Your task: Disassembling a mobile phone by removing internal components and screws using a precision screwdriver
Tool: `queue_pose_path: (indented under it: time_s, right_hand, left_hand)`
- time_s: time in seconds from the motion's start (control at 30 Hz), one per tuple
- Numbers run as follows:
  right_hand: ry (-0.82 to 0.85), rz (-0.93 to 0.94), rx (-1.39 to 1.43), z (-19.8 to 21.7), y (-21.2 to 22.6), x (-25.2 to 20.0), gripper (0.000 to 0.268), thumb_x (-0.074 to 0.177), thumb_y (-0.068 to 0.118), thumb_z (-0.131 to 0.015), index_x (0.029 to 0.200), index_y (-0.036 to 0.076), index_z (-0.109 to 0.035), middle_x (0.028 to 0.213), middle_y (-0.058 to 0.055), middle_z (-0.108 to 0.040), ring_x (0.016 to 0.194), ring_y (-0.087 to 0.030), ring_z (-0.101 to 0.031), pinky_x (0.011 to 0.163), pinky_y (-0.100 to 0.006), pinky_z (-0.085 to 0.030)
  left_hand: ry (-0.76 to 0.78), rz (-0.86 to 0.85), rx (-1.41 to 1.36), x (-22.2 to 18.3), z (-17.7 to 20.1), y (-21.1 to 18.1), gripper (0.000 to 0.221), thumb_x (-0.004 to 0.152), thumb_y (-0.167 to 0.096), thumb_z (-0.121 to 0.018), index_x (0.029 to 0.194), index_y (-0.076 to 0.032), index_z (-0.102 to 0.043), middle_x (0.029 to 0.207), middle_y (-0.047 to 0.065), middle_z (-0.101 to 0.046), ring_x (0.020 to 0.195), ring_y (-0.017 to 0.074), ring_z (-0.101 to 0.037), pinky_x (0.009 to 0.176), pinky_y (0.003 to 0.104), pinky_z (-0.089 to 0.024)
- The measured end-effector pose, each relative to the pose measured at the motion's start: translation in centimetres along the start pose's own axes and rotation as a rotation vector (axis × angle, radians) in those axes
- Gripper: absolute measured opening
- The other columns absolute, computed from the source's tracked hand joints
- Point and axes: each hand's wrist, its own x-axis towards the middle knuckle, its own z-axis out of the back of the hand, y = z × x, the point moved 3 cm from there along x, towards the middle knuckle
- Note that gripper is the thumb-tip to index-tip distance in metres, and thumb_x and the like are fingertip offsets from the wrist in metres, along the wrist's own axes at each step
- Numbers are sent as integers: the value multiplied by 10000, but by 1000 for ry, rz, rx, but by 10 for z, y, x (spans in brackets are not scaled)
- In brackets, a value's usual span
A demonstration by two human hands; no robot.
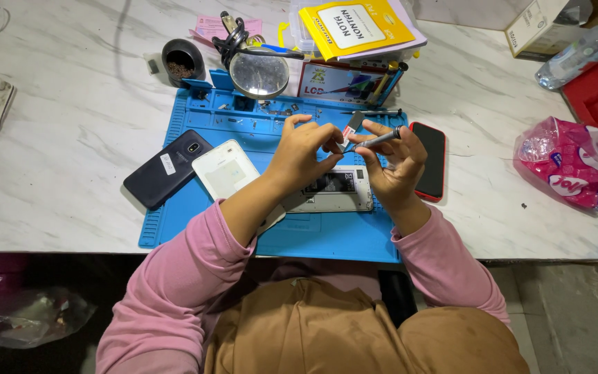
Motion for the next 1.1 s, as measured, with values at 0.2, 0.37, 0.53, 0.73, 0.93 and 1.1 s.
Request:
queue_pose_path:
  time_s: [0.2, 0.37, 0.53, 0.73, 0.93, 1.1]
  right_hand:
    - [10, -13, 3, -1, 4, 2, 722, 971, -74, -683, 1478, 39, -182, 1232, -369, -645, 915, -489, -746, 747, -464, -669]
    - [17, -9, -26, -1, 3, 2, 703, 970, -64, -690, 1459, 32, -193, 1215, -369, -657, 889, -475, -753, 727, -457, -671]
    - [35, -21, -28, -1, 0, -1, 672, 973, -54, -693, 1441, 19, -216, 1209, -371, -667, 880, -475, -757, 718, -455, -670]
    - [54, -64, -44, -1, 2, 2, 660, 979, -62, -692, 1445, 7, -229, 1215, -358, -671, 913, -478, -752, 716, -447, -666]
    - [83, -151, -64, 3, -4, 3, 648, 977, -74, -704, 1449, -21, -263, 1219, -338, -679, 925, -457, -755, 712, -444, -663]
    - [72, -263, -147, 8, -12, -5, 670, 956, -78, -738, 1456, -25, -295, 1212, -288, -698, 927, -414, -762, 697, -413, -663]
  left_hand:
    - [-25, -60, 13, 0, -1, 1, 352, 691, -83, -873, 953, -200, -668, 744, -90, -696, 740, 114, -635, 1022, 390, -401]
    - [-34, -98, 33, 3, 1, -3, 344, 701, -76, -871, 965, -194, -686, 761, -86, -706, 762, 124, -637, 998, 391, -426]
    - [-37, -136, 81, 1, -2, 3, 355, 695, -119, -879, 979, -212, -689, 774, -98, -706, 787, 125, -625, 1005, 386, -426]
    - [-77, -148, 88, -1, -1, 3, 290, 756, -148, -863, 975, -214, -684, 767, -100, -718, 777, 111, -638, 1008, 381, -434]
    - [-85, -129, 85, 2, 4, 5, 273, 778, -149, -863, 987, -206, -695, 789, -97, -731, 800, 117, -650, 1006, 389, -428]
    - [120, -153, 43, -1, -2, 9, 240, 817, -190, -801, 989, -188, -634, 791, -67, -718, 730, 171, -670, 749, 400, -507]
